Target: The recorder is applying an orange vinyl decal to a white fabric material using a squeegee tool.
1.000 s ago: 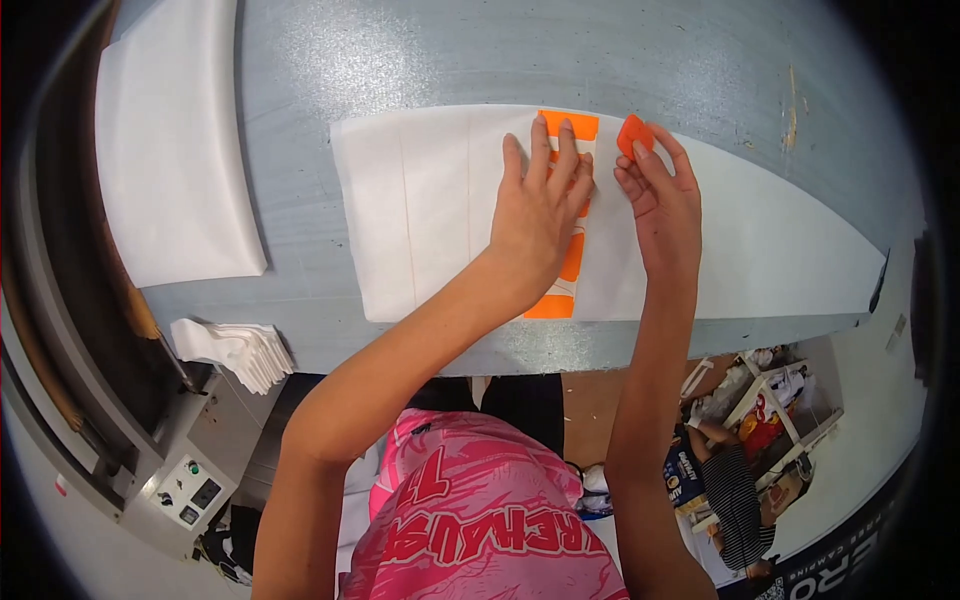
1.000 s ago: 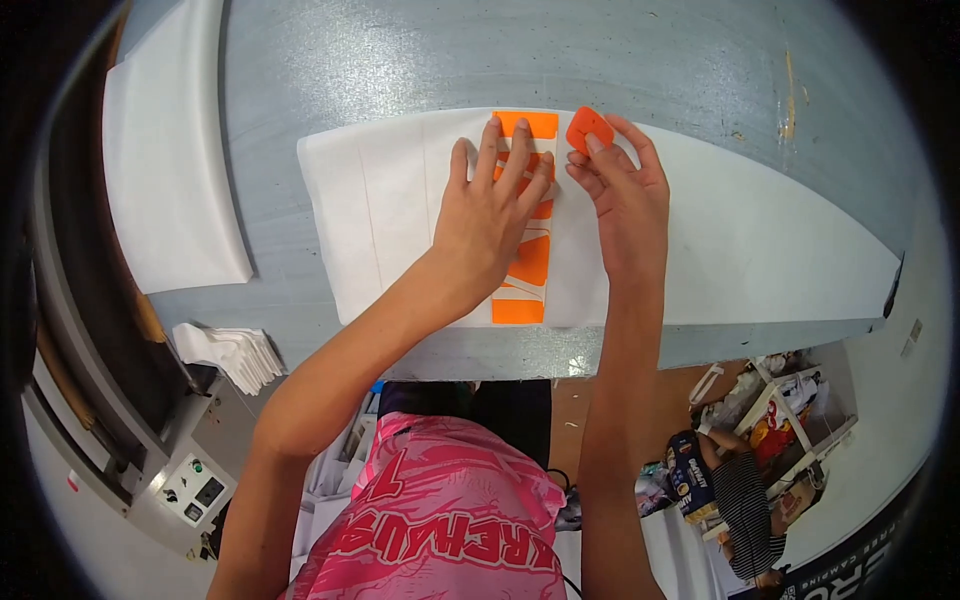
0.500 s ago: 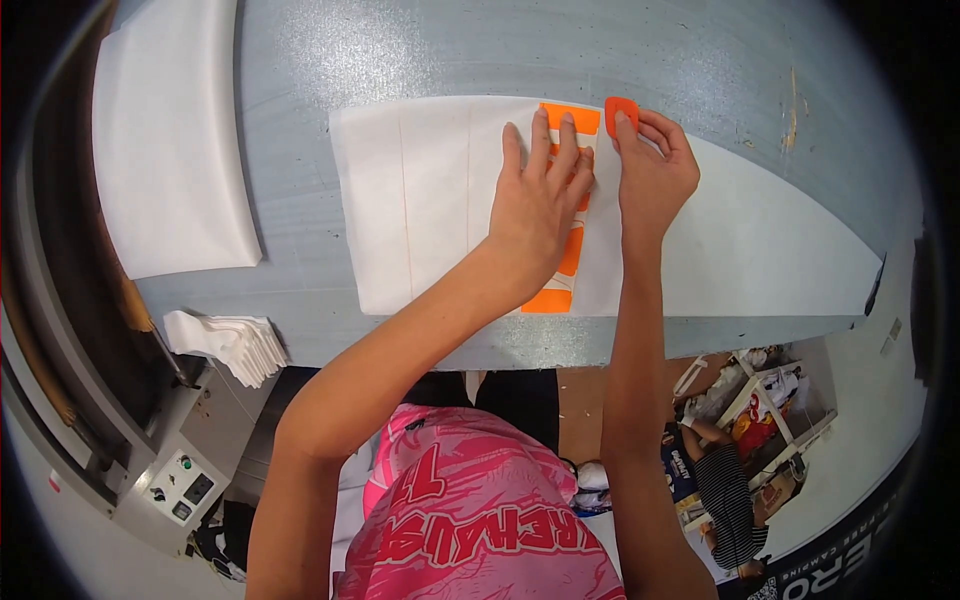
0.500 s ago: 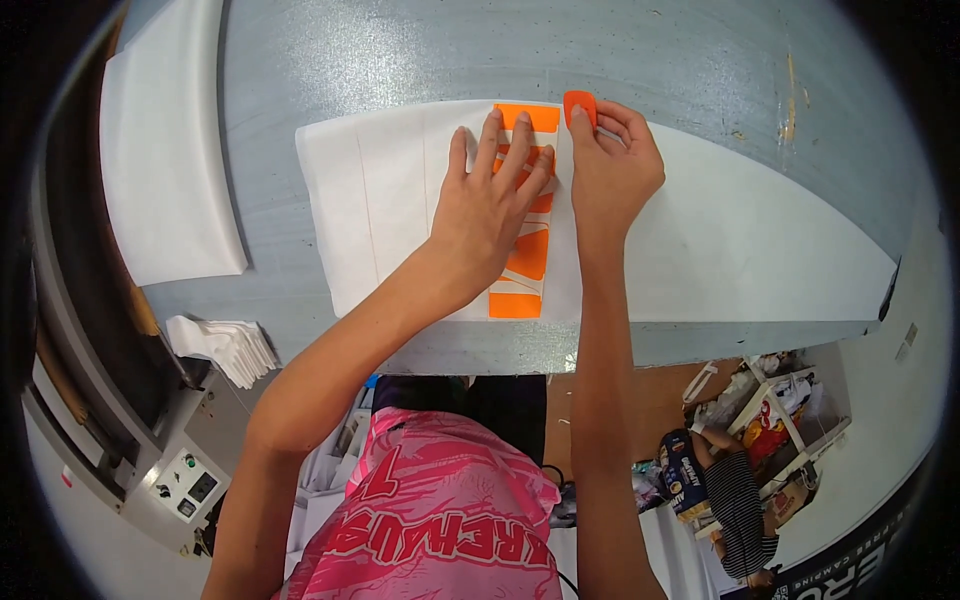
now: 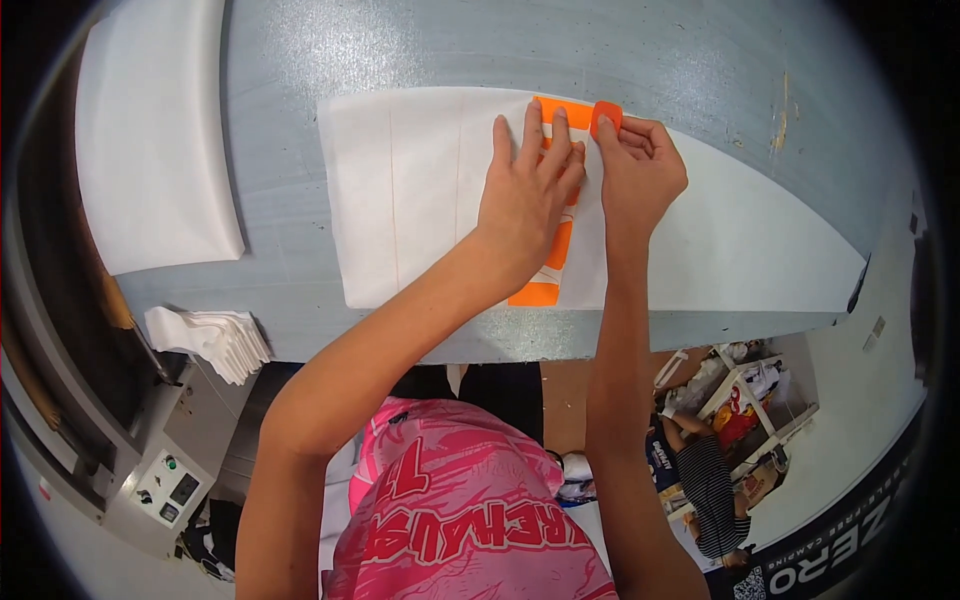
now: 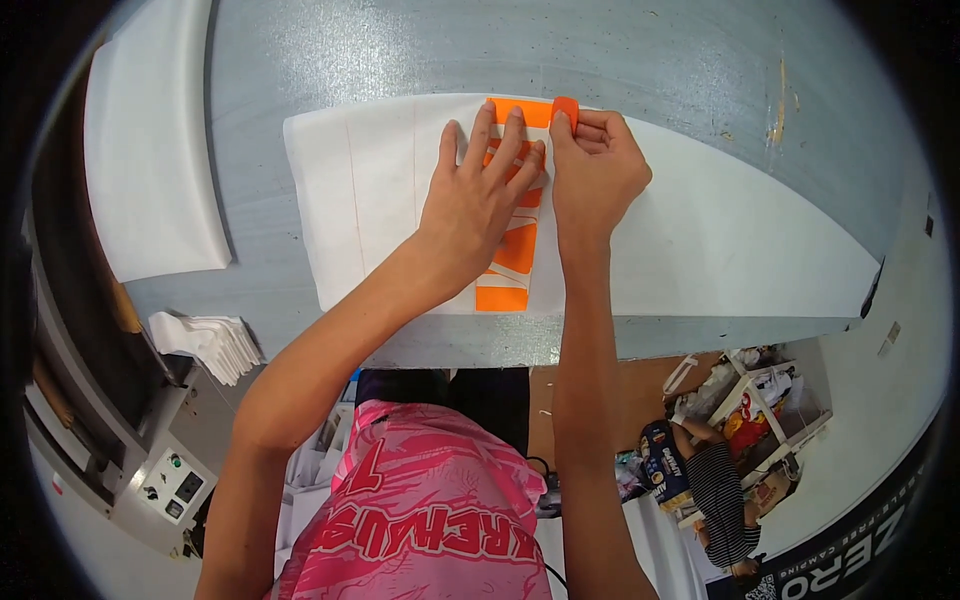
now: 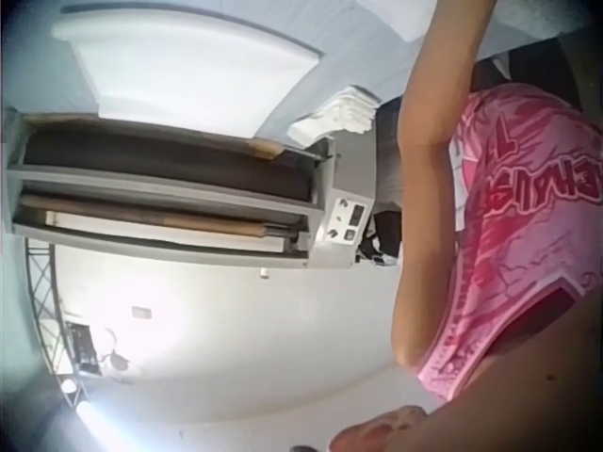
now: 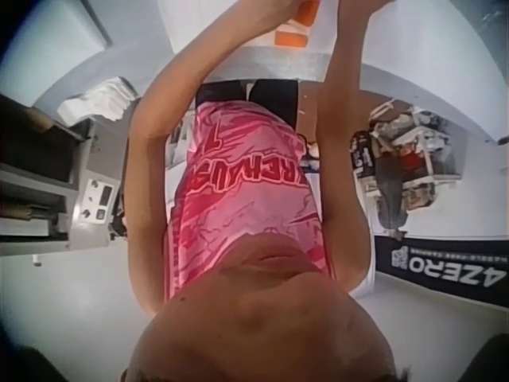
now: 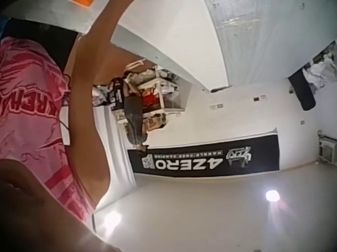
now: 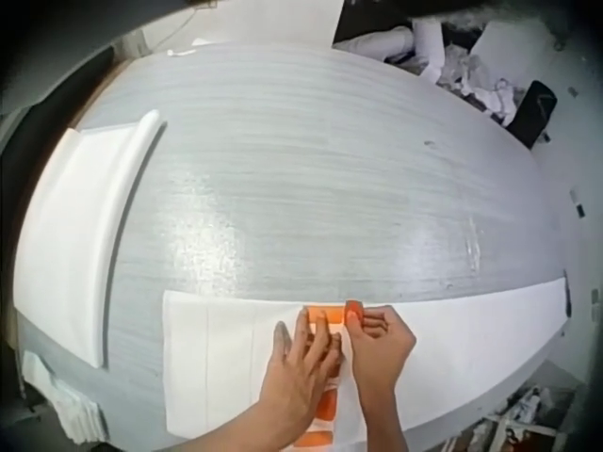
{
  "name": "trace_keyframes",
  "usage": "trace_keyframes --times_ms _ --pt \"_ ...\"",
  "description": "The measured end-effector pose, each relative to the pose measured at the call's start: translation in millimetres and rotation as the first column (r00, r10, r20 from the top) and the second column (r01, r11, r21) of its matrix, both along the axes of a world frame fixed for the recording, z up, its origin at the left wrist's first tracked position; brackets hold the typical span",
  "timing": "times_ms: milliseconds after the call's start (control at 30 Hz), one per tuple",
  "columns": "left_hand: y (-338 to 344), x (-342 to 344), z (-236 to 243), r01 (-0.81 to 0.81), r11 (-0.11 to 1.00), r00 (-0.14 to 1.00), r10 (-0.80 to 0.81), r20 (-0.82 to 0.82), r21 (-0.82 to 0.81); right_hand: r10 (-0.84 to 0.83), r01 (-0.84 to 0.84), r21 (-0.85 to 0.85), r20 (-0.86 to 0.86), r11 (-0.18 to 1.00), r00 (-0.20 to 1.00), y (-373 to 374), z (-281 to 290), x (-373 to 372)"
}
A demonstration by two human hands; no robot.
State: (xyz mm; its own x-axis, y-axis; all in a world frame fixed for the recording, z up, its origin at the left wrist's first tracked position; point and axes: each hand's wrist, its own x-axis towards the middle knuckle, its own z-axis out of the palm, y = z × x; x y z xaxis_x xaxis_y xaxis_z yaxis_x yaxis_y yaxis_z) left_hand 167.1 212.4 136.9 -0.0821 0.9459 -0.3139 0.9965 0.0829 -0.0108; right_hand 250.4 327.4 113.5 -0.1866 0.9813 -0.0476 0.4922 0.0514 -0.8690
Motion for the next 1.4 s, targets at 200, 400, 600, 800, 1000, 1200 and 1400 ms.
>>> trace_keyframes --times_ms 200,400,600,800,1000,1200,1400 --pt "-2 -1 -7 -0.016 0.998 0.998 0.012 0.067 0.059 0.036 -0.036 -0.006 0.109 0.999 0.993 -14 11 13" --pt "-5 -2 -6 -0.003 0.996 0.998 -0.002 0.056 0.089 0.033 -0.015 -0.132 0.135 0.991 0.990 -42 21 36" --pt "-7 -2 -17 -0.076 0.972 0.977 0.028 0.211 0.224 0.009 0.044 -0.221 0.235 0.974 0.972 -79 29 58" --pt "-6 -1 -21 -0.053 0.975 0.989 0.020 0.148 0.217 -0.024 0.081 -0.247 0.225 0.966 0.974 -118 32 92" --pt "-8 -2 -23 -0.028 0.978 0.996 0.010 0.088 0.208 0.260 -0.008 -0.426 0.538 0.905 0.802 -169 55 146" --pt "-7 -1 -22 -0.014 0.980 0.998 0.003 0.058 0.197 0.310 0.035 -0.558 0.510 0.829 0.802 -189 83 185" --pt "-9 -6 -23 -0.013 0.981 0.989 -0.015 0.145 0.191 0.191 0.054 -0.593 0.343 0.804 0.920 -168 81 197"
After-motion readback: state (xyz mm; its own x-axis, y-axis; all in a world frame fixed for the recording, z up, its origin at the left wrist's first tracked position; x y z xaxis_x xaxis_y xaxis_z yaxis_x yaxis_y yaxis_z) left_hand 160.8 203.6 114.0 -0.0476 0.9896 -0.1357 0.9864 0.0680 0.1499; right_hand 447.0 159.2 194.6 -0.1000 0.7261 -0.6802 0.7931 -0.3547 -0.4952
